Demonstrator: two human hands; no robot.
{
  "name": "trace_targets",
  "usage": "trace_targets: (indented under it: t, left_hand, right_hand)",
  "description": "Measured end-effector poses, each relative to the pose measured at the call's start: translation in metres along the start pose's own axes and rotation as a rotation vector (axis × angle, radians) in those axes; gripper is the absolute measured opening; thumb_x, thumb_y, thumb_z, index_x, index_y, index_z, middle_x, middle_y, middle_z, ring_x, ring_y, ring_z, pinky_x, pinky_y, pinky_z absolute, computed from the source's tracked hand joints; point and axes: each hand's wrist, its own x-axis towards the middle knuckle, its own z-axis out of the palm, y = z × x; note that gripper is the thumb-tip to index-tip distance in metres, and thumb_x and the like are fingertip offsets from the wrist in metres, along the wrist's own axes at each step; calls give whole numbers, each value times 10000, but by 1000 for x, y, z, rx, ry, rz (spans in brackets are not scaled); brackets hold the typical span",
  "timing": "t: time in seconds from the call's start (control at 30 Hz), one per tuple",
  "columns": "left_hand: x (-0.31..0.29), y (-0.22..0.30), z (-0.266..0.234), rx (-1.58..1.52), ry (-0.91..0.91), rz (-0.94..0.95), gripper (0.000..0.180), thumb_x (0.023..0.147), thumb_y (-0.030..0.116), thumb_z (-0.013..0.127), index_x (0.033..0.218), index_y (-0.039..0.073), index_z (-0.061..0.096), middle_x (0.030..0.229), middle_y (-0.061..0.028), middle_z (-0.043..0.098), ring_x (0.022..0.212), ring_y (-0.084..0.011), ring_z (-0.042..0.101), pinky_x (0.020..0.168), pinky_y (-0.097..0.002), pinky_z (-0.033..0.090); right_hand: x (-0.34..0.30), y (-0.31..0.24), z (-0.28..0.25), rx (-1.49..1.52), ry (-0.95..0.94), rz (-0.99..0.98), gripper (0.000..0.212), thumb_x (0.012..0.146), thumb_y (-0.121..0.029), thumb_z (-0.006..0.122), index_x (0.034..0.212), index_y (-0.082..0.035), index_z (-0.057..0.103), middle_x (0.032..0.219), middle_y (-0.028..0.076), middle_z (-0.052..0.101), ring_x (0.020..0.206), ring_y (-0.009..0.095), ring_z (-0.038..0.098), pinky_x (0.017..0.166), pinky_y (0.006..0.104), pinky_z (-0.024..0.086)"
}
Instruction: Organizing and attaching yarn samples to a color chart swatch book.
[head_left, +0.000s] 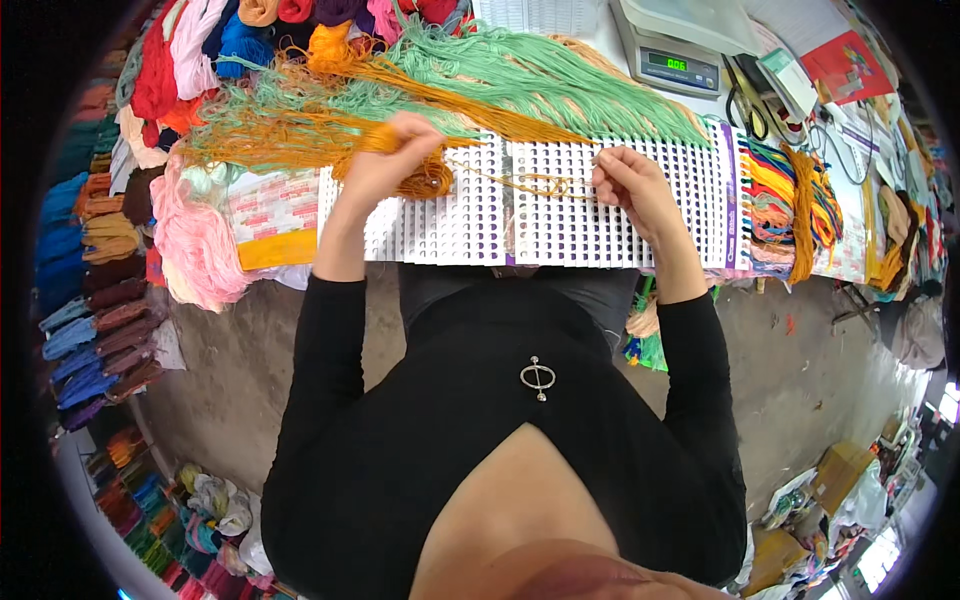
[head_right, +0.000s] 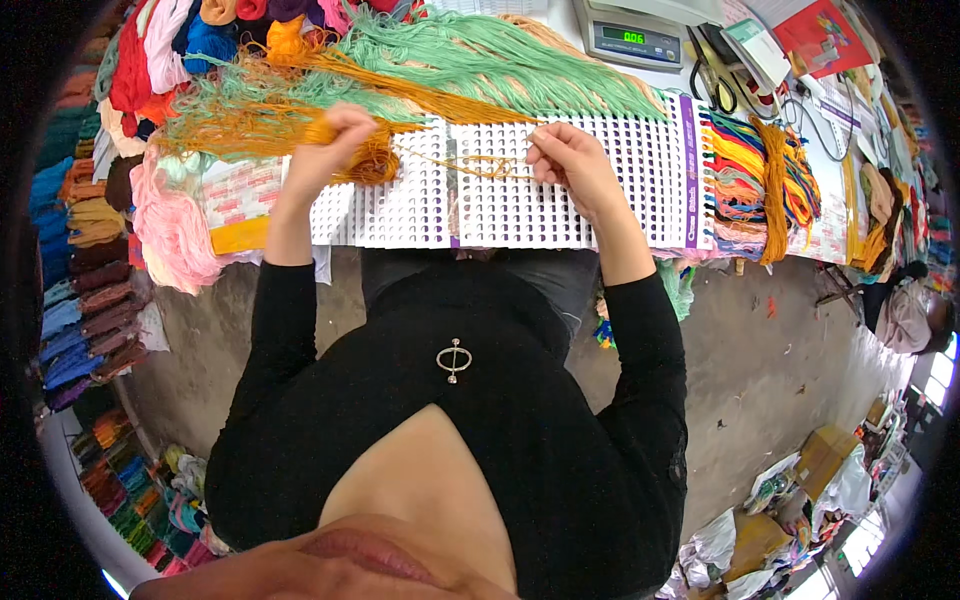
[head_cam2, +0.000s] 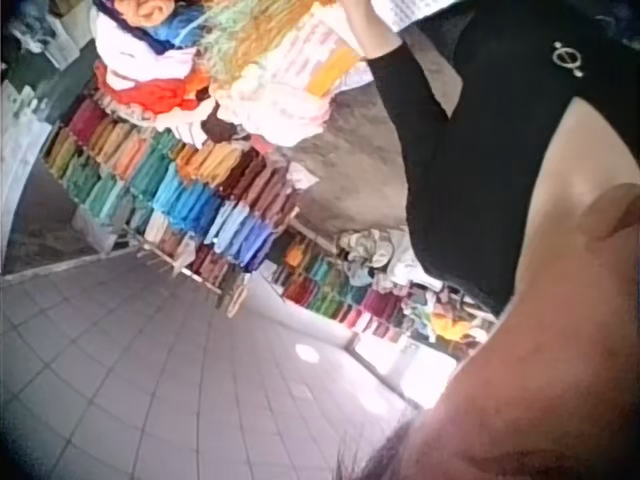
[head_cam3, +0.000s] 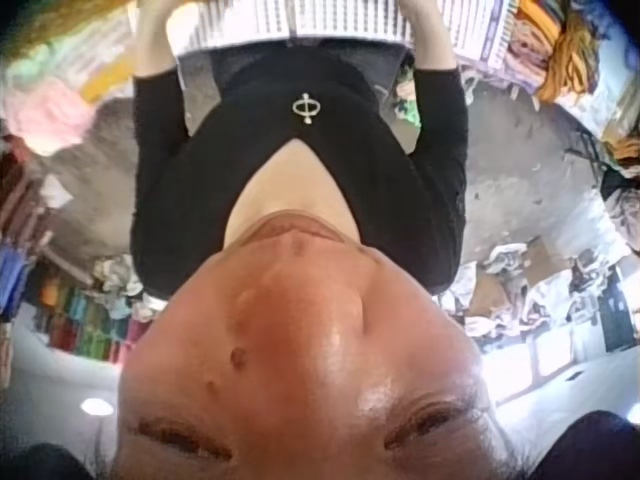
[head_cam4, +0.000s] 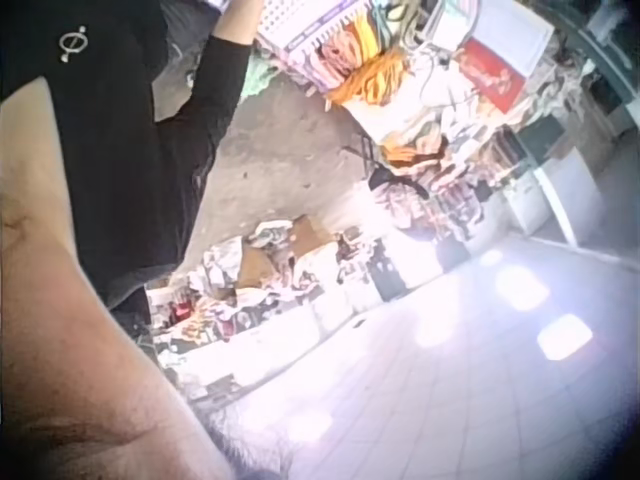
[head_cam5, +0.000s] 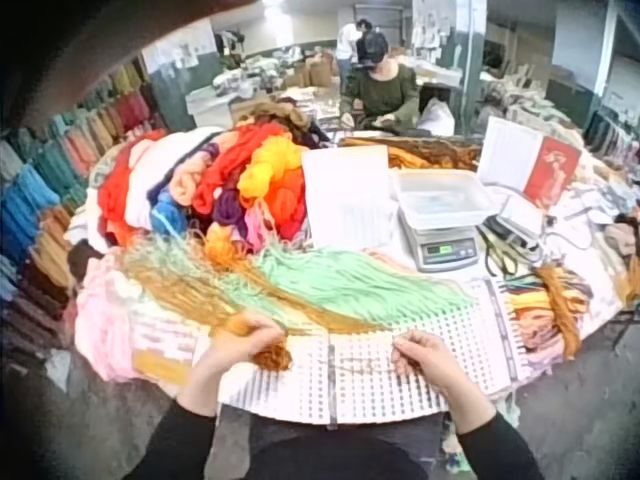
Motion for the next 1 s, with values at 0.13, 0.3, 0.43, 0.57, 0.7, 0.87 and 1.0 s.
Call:
trace_targets:
  t: [0.13, 0.3, 0.43, 0.57, 0.7, 0.87, 1.0]
  left_hand:
    - [1, -43, 37, 306, -175, -68, 96, 756, 143, 656, 788, 77, 594, 967, -36, 481, 866, -190, 521, 736, -310, 427]
    - [-1, -58, 55, 497, -180, -49, 137, 745, 96, 646, 791, 50, 526, 963, -43, 462, 789, -195, 548, 701, -324, 431]
    - [3, -48, 53, 565, -160, 65, 117, 761, 72, 623, 805, 48, 517, 958, -46, 469, 776, -200, 544, 696, -327, 430]
    - [6, -21, 43, -35, -74, 101, 36, 843, 68, 542, 853, 63, 508, 861, -29, 540, 627, -100, 477, 553, -241, 398]
    - [6, 29, 17, -444, 63, 58, 41, 898, 120, 495, 923, 95, 475, 715, -1, 524, 490, -30, 350, 422, -163, 263]
    - [1, 42, -65, -859, 328, 118, 58, 904, 138, 493, 868, 99, 469, 627, 33, 389, 463, -38, 282, 406, -181, 206]
    - [-18, 42, -103, -887, 417, 153, 95, 916, 131, 473, 873, 48, 490, 616, 35, 369, 456, -38, 263, 402, -178, 198]
  right_hand:
    - [-5, -2, -3, 336, -60, 8, 123, 895, -144, 516, 905, -26, 548, 711, 49, 589, 546, 83, 542, 510, 186, 456]
    - [-15, -6, -12, 345, 24, -53, 125, 896, -148, 515, 903, -26, 543, 748, 47, 586, 574, 73, 546, 508, 175, 451]
    - [-13, 1, -16, 265, 76, -79, 125, 899, -150, 509, 882, -29, 537, 824, 73, 619, 556, 61, 540, 485, 161, 428]
    - [-9, 10, 13, -47, 83, -32, 144, 899, -140, 483, 901, -6, 537, 900, 90, 645, 552, 63, 560, 446, 155, 371]
    - [-6, 21, 27, -99, -149, 103, 140, 906, -158, 483, 877, -26, 518, 728, 42, 579, 491, 58, 473, 444, 169, 326]
    - [-6, 9, -5, -77, 15, -8, 125, 900, -169, 499, 881, -51, 533, 580, -48, 416, 474, 32, 331, 440, 166, 246]
    - [-14, -7, -45, 36, 234, -109, 108, 905, -149, 485, 895, -49, 524, 582, -56, 374, 479, 25, 308, 424, 163, 236]
